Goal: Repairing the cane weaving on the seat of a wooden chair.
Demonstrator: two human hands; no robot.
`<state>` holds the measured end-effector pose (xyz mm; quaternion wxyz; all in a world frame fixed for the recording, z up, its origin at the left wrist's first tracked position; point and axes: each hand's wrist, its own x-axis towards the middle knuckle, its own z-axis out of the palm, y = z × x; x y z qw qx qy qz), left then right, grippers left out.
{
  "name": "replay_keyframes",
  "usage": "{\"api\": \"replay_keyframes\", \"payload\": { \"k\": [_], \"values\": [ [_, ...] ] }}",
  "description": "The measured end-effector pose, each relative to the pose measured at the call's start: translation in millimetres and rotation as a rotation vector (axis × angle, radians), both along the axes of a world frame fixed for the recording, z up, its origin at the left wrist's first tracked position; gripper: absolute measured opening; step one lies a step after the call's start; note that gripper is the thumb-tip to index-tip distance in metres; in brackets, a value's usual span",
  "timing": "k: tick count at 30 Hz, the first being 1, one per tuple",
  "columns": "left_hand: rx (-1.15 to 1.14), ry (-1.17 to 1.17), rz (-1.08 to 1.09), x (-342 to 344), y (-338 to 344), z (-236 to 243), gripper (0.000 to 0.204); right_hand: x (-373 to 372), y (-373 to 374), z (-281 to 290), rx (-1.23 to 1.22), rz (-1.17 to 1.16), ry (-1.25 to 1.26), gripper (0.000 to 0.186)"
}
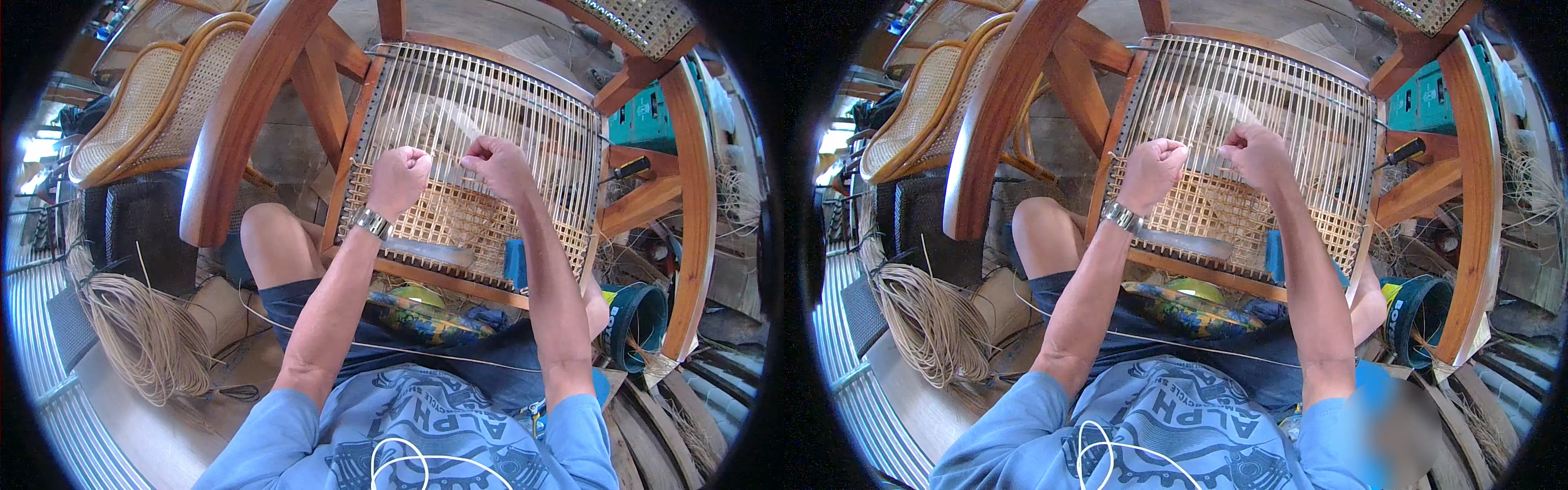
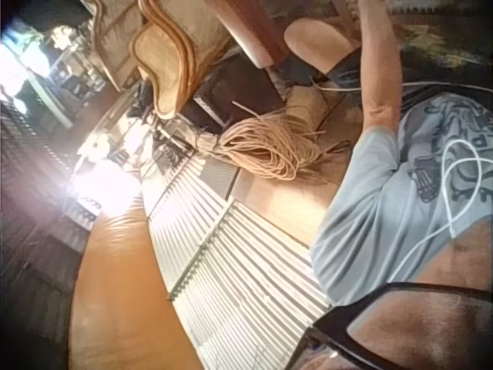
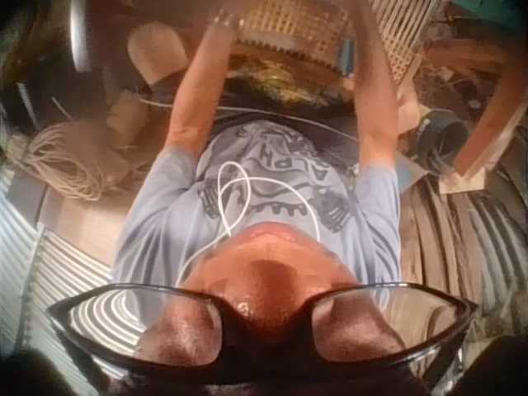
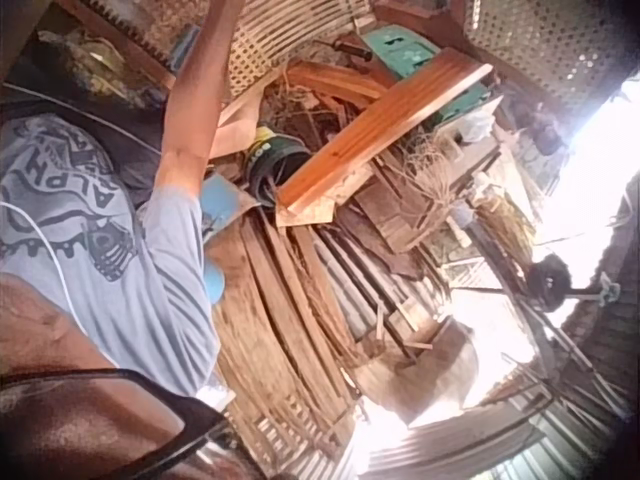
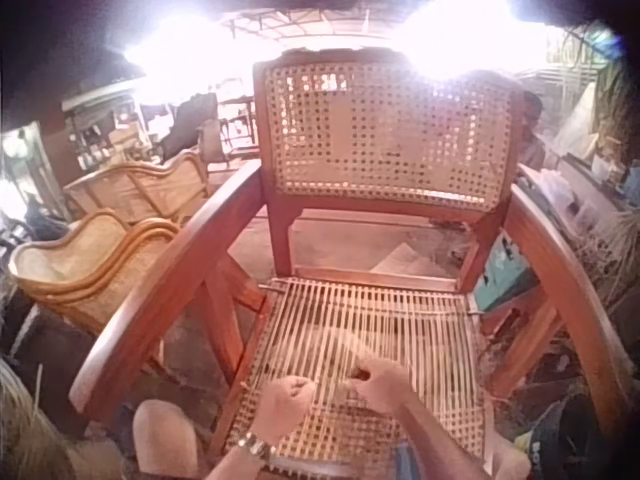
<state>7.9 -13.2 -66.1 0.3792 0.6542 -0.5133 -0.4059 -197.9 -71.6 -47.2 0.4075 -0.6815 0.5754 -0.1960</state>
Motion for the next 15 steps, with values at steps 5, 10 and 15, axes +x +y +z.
{"api": "replay_keyframes", "payload": {
  "k": [5, 10, 15],
  "values": [
    [-0.054, -0.334, 0.019, 3, 0, 2, 0.023, -5, 2, 8, -0.007, -0.025, 0.061, 0.024],
    [-0.046, -0.402, -0.055, 13, -15, -8, 0.025, -16, 1, 9, 0.033, 0.038, 0.074, 0.023],
    [0.005, -0.179, -0.038, 20, -13, -13, 0.027, -6, 4, 3, 0.031, 0.046, 0.041, 0.024]
  ]
}}
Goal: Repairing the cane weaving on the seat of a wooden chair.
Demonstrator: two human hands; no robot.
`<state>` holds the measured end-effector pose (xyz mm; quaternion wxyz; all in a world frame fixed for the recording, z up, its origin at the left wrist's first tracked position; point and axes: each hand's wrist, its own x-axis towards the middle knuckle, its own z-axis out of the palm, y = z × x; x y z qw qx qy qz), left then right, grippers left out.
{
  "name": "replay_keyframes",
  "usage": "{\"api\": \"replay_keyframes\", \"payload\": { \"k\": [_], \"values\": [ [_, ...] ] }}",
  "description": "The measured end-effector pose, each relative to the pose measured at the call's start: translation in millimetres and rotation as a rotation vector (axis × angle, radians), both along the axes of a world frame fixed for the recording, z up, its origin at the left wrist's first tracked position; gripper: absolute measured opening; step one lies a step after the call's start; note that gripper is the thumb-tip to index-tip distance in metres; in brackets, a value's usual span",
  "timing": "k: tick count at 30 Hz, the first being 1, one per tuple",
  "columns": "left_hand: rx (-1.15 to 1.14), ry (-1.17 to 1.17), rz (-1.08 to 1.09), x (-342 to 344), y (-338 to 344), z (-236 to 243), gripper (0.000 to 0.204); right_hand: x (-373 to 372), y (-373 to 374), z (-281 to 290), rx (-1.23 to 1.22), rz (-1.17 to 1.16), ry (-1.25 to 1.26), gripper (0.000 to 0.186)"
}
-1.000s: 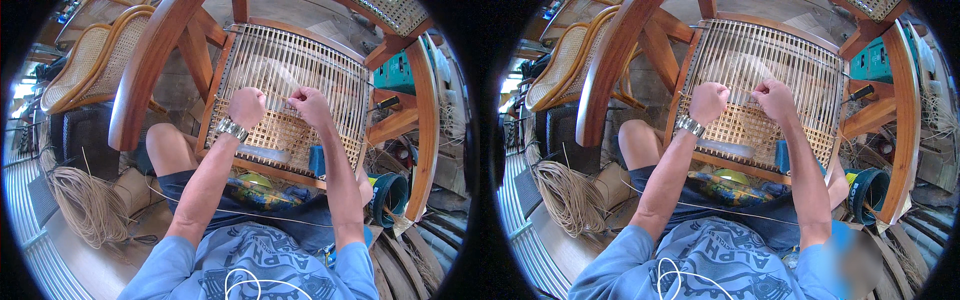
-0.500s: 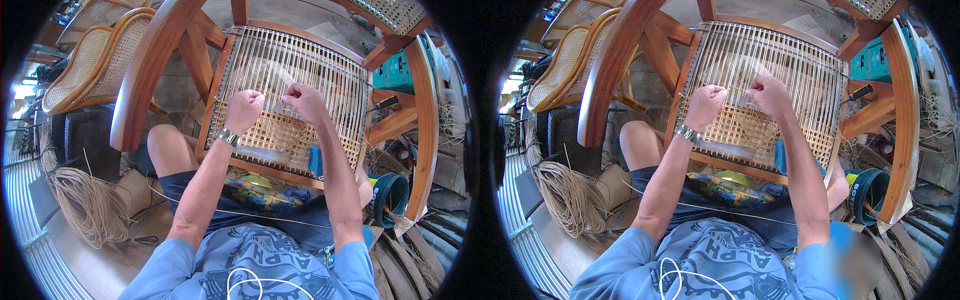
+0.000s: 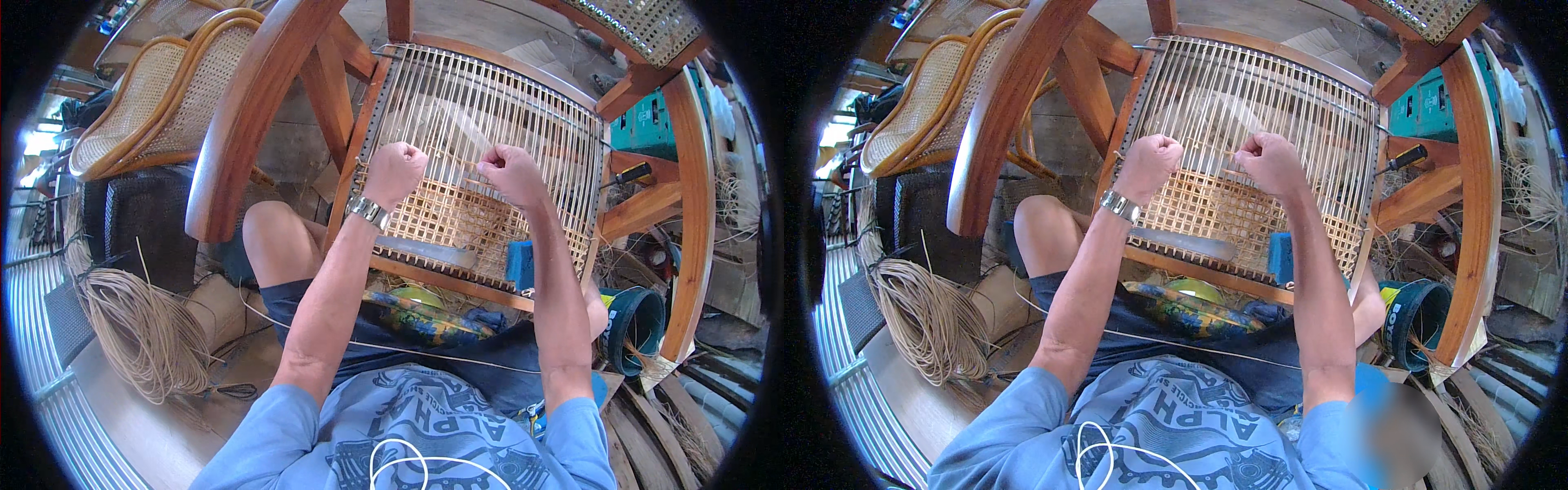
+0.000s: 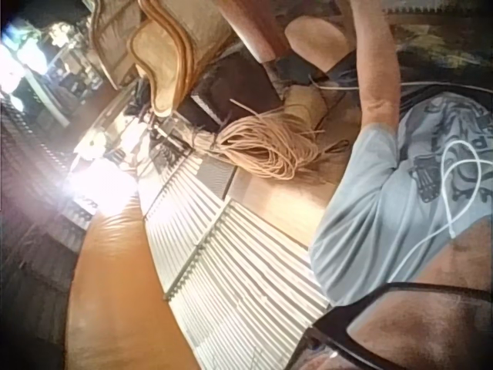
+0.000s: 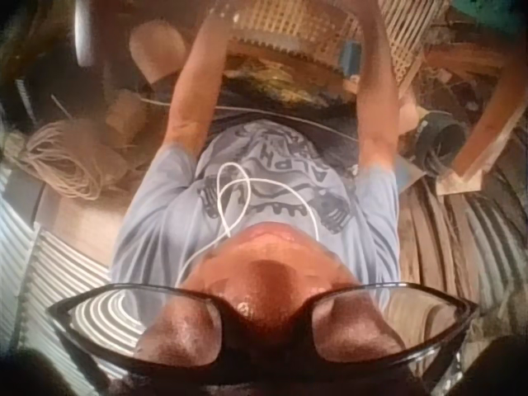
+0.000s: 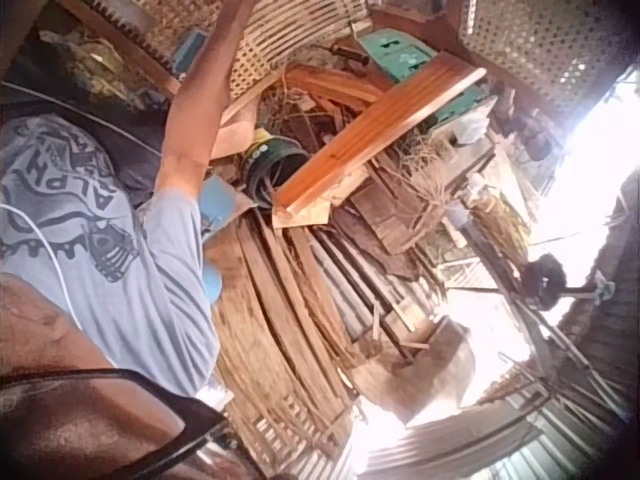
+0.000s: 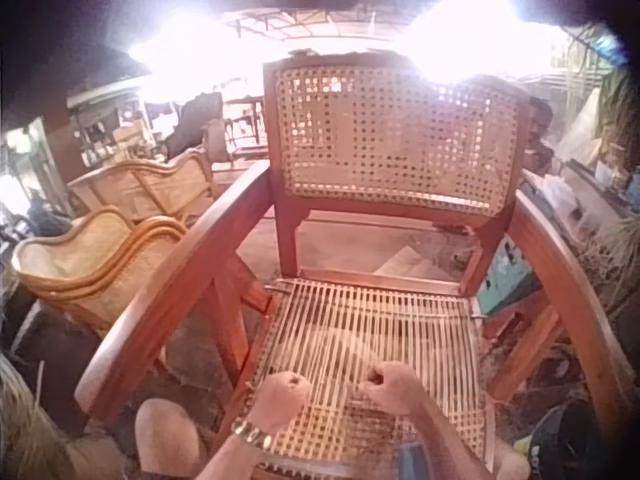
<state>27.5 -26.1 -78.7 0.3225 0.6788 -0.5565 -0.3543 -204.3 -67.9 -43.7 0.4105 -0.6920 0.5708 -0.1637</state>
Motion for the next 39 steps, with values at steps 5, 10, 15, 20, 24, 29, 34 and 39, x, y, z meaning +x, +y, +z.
{"api": "replay_keyframes", "payload": {
  "k": [5, 10, 15, 20, 24, 29, 34, 39],
  "values": [
    [-0.111, -0.179, 0.054, -5, 9, 12, 0.027, 14, 5, -2, -0.056, -0.091, 0.018, 0.026],
    [-0.096, -0.368, 0.000, 0, 2, 12, 0.025, -1, 0, 2, -0.010, -0.049, 0.038, 0.023],
    [0.058, -0.147, 0.045, 11, -6, 1, 0.025, -3, -1, 2, -0.011, -0.010, 0.004, 0.022],
    [-0.055, -0.043, 0.062, 9, 1, 1, 0.028, 15, 5, -1, -0.053, -0.130, 0.026, 0.021],
    [-0.166, -0.305, 0.165, 6, 5, 10, 0.028, 11, 2, -3, -0.041, -0.133, 0.011, 0.021],
    [-0.095, -0.270, 0.111, 9, 3, 13, 0.027, -4, -9, -10, 0.036, -0.072, -0.019, 0.021],
    [-0.036, -0.191, 0.099, 16, -3, 13, 0.026, 6, -4, -13, -0.041, -0.085, 0.049, 0.023],
    [0.069, -0.090, -0.005, 12, 9, 34, 0.023, 32, 7, 6, -0.108, -0.176, 0.042, 0.033]
  ]
}}
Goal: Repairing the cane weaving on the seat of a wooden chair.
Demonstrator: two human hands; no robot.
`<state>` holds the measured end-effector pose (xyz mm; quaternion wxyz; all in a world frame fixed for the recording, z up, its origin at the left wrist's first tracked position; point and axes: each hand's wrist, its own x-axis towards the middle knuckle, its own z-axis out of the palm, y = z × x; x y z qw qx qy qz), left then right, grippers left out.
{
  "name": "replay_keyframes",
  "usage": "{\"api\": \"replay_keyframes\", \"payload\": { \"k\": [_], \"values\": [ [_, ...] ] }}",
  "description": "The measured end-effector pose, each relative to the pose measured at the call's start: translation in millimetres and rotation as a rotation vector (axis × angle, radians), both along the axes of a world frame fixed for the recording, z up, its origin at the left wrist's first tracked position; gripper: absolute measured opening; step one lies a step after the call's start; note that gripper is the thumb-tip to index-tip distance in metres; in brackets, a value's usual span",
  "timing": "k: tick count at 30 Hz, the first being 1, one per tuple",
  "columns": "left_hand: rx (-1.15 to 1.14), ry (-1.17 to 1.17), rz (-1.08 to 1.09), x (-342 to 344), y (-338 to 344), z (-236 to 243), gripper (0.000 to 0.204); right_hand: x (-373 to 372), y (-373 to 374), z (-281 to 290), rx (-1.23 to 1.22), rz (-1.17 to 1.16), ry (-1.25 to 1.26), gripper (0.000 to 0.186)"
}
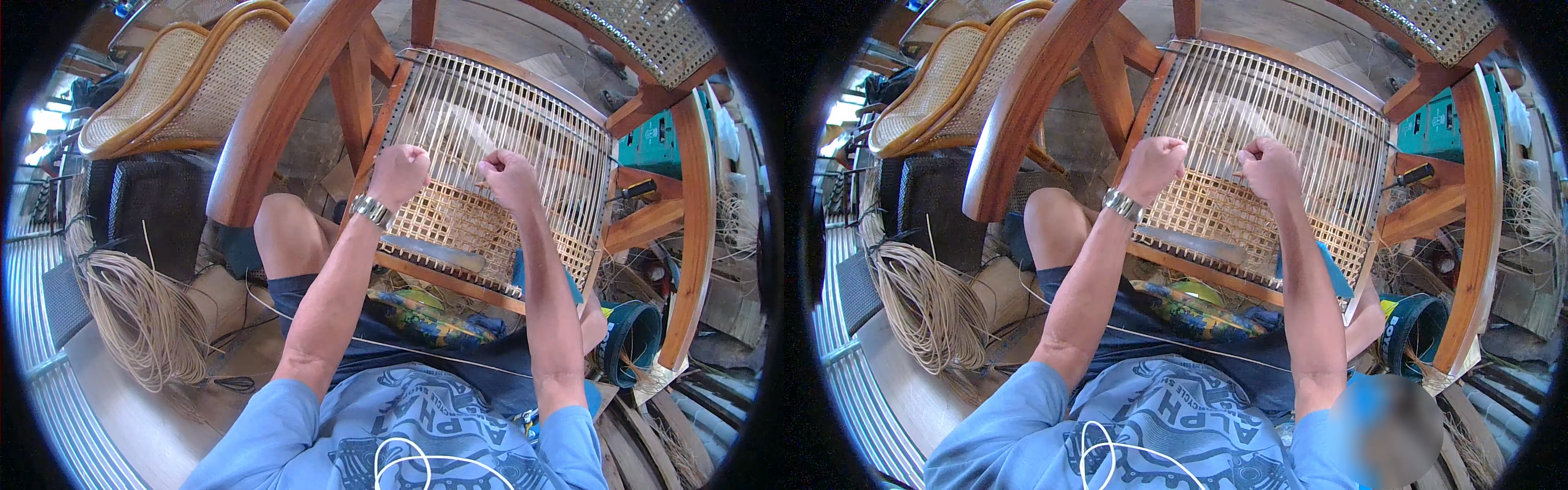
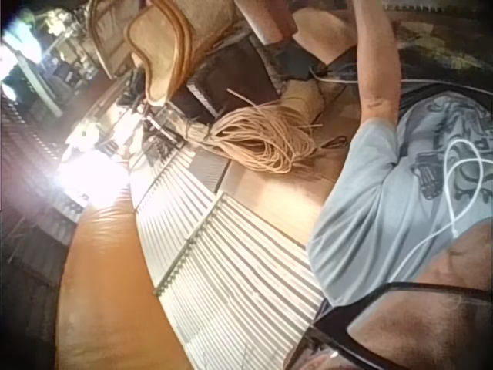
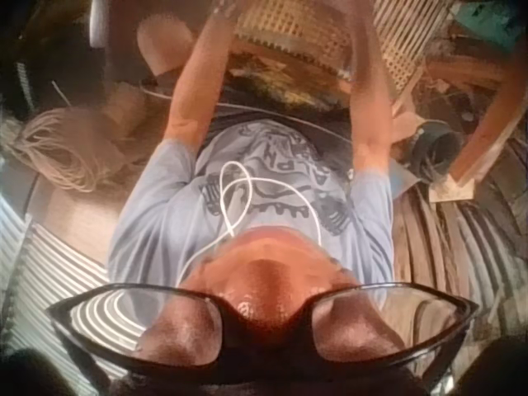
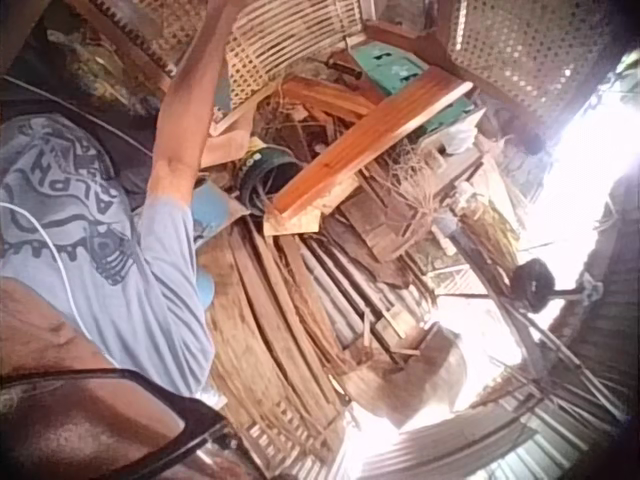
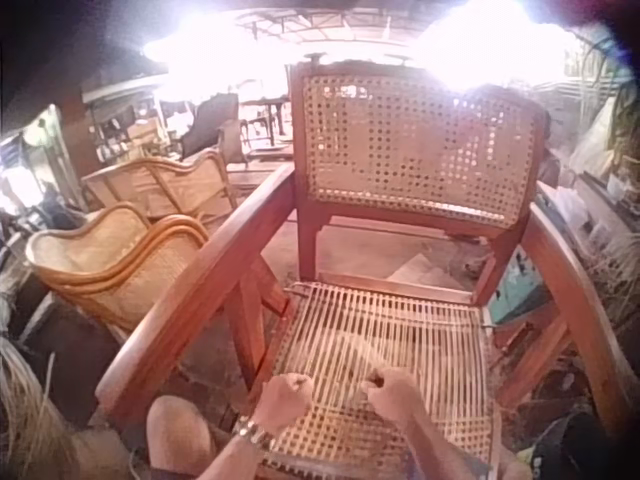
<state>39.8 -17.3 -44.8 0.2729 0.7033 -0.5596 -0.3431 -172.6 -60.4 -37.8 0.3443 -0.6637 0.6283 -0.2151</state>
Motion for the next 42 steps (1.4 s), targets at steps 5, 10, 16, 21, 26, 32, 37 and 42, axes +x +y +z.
{"api": "replay_keyframes", "payload": {
  "k": [5, 10, 16, 21, 26, 32, 37, 42],
  "values": [
    [0.310, 1.257, 0.323, -11, 2, 14, 0.018, 6, 0, 20, 0.184, 0.137, 0.177, 0.034],
    [0.100, 0.682, 0.452, -28, -22, 2, 0.014, 6, 15, 18, -0.095, 0.152, 0.146, 0.037],
    [-0.597, -0.002, 0.530, 30, 36, -1, 0.013, 6, 30, 23, 0.017, 0.149, 0.138, 0.044],
    [-0.274, 0.278, 0.668, 92, 68, 4, 0.017, 10, 26, 29, -0.027, 0.218, 0.111, 0.042],
    [-0.280, 0.680, 0.564, 78, 67, 43, 0.015, 34, 13, 33, -0.008, 0.212, -0.059, 0.041],
    [-0.479, 0.574, 0.171, 50, 36, 70, 0.017, 93, 6, 38, 0.169, 0.529, -0.677, 0.043],
    [-0.314, 0.477, 0.280, 42, 26, 46, 0.021, 72, 5, 35, 0.092, 0.256, -0.568, 0.019],
    [-0.079, 0.086, 0.083, 27, 20, 8, 0.028, 49, 8, 10, 0.116, -0.007, -0.330, 0.019]
  ]
}}
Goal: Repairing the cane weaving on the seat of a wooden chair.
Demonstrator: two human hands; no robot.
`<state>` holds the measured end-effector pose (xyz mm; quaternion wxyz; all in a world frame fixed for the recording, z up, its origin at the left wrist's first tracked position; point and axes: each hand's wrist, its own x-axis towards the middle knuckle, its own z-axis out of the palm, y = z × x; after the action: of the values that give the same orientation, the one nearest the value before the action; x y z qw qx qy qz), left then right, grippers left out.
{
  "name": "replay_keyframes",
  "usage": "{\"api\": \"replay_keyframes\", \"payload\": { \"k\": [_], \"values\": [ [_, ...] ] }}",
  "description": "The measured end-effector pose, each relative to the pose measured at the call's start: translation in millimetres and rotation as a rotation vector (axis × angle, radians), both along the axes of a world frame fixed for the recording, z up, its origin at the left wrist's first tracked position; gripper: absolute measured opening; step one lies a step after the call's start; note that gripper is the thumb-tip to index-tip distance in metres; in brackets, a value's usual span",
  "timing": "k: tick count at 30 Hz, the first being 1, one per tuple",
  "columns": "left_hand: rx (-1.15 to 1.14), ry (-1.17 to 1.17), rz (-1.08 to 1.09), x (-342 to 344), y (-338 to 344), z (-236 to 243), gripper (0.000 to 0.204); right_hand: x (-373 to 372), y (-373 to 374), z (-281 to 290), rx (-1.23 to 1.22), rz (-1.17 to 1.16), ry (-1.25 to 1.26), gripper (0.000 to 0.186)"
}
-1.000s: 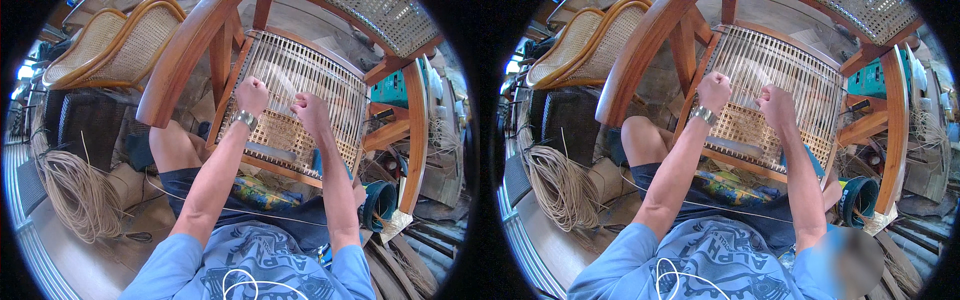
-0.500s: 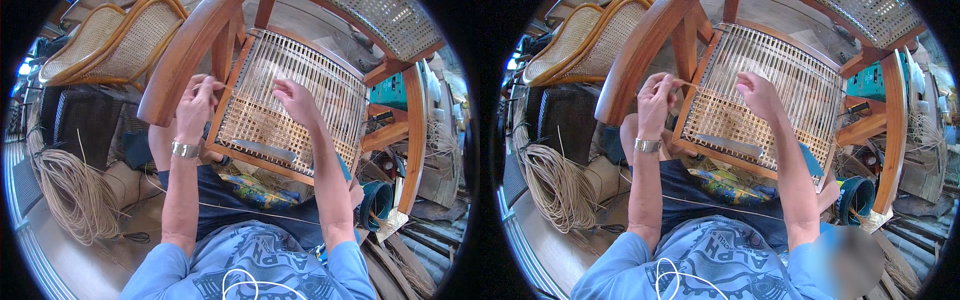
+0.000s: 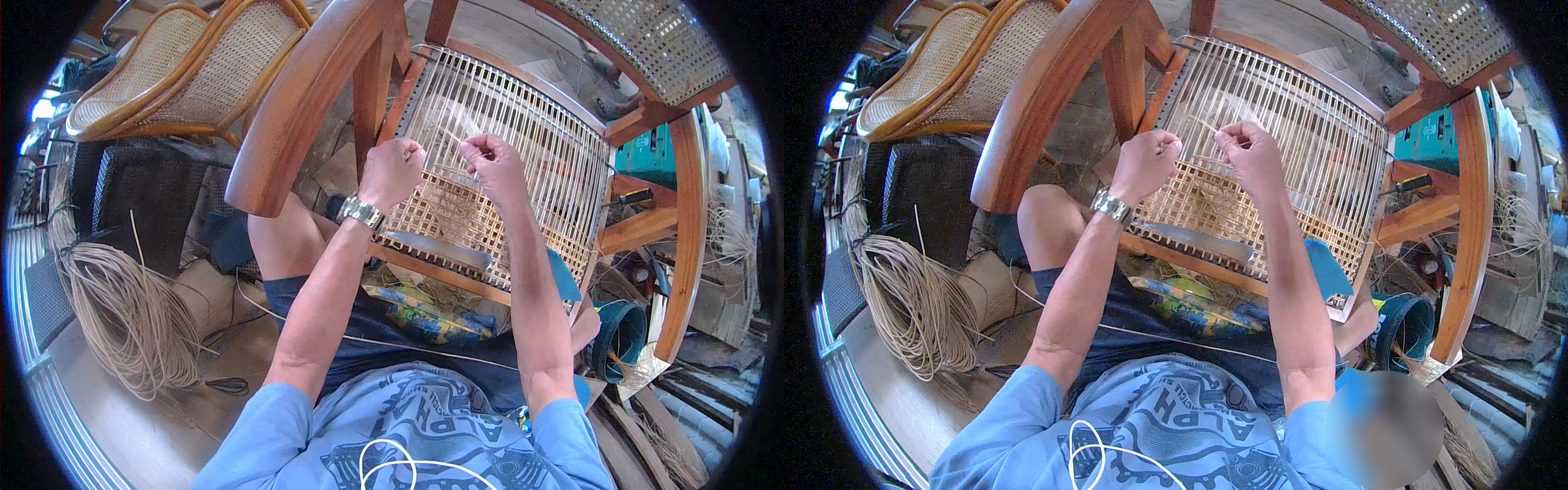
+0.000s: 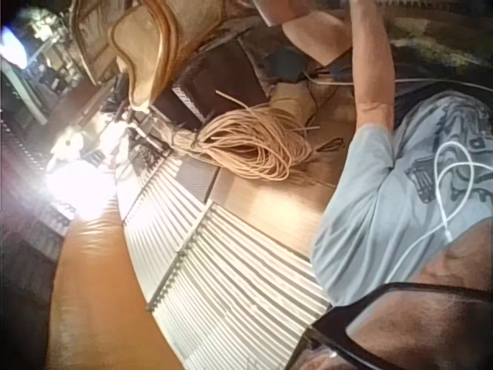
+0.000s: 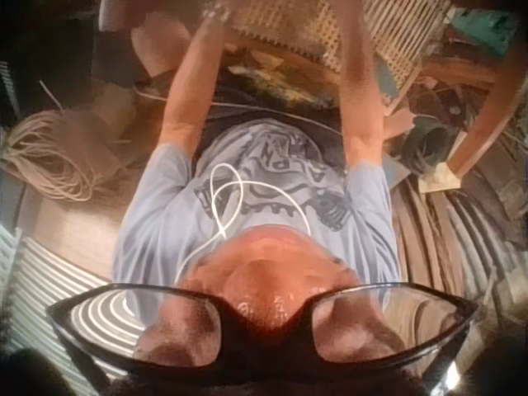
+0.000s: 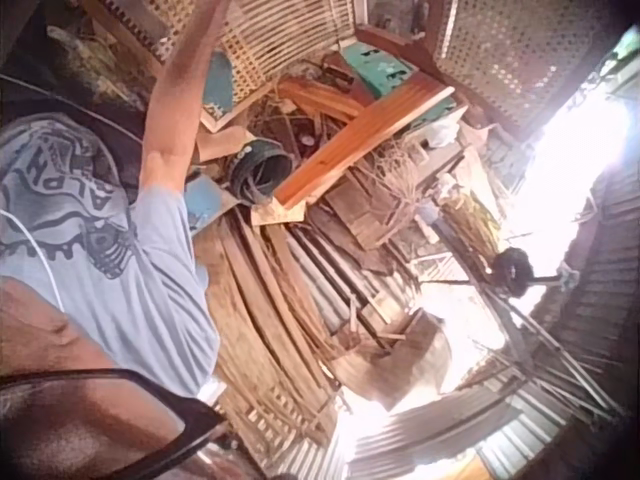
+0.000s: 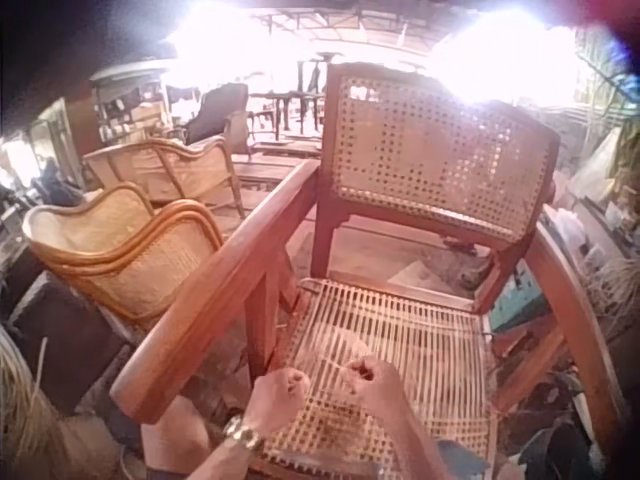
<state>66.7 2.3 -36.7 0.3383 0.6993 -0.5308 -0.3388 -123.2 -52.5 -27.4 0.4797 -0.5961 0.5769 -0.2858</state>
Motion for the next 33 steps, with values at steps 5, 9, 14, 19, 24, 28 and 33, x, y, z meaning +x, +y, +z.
{"api": "replay_keyframes", "payload": {
  "k": [5, 9, 14, 19, 24, 28, 33],
  "values": [
    [-0.038, -0.332, -0.007, -12, -11, -23, 0.025, 5, 4, -17, -0.092, 0.018, 0.115, 0.017],
    [-0.062, -0.591, 0.002, -21, -15, -21, 0.024, 9, 2, -19, -0.118, 0.061, 0.232, 0.018],
    [0.106, -0.059, 0.021, -8, -21, -12, 0.024, 9, 1, -15, -0.087, 0.070, 0.286, 0.016],
    [0.186, 0.087, 0.031, -6, -25, -17, 0.021, 9, 8, -9, -0.115, 0.059, 0.309, 0.015],
    [-0.051, -0.213, 0.087, -22, -13, -26, 0.020, 15, 7, -11, -0.116, 0.054, 0.288, 0.014],
    [-0.113, -0.236, 0.182, -22, -5, -22, 0.020, 24, 3, -18, -0.101, 0.079, 0.324, 0.013],
    [-0.066, -0.446, 0.128, -19, -4, -6, 0.019, 24, 5, -18, -0.102, 0.077, 0.306, 0.014]
  ]
}}
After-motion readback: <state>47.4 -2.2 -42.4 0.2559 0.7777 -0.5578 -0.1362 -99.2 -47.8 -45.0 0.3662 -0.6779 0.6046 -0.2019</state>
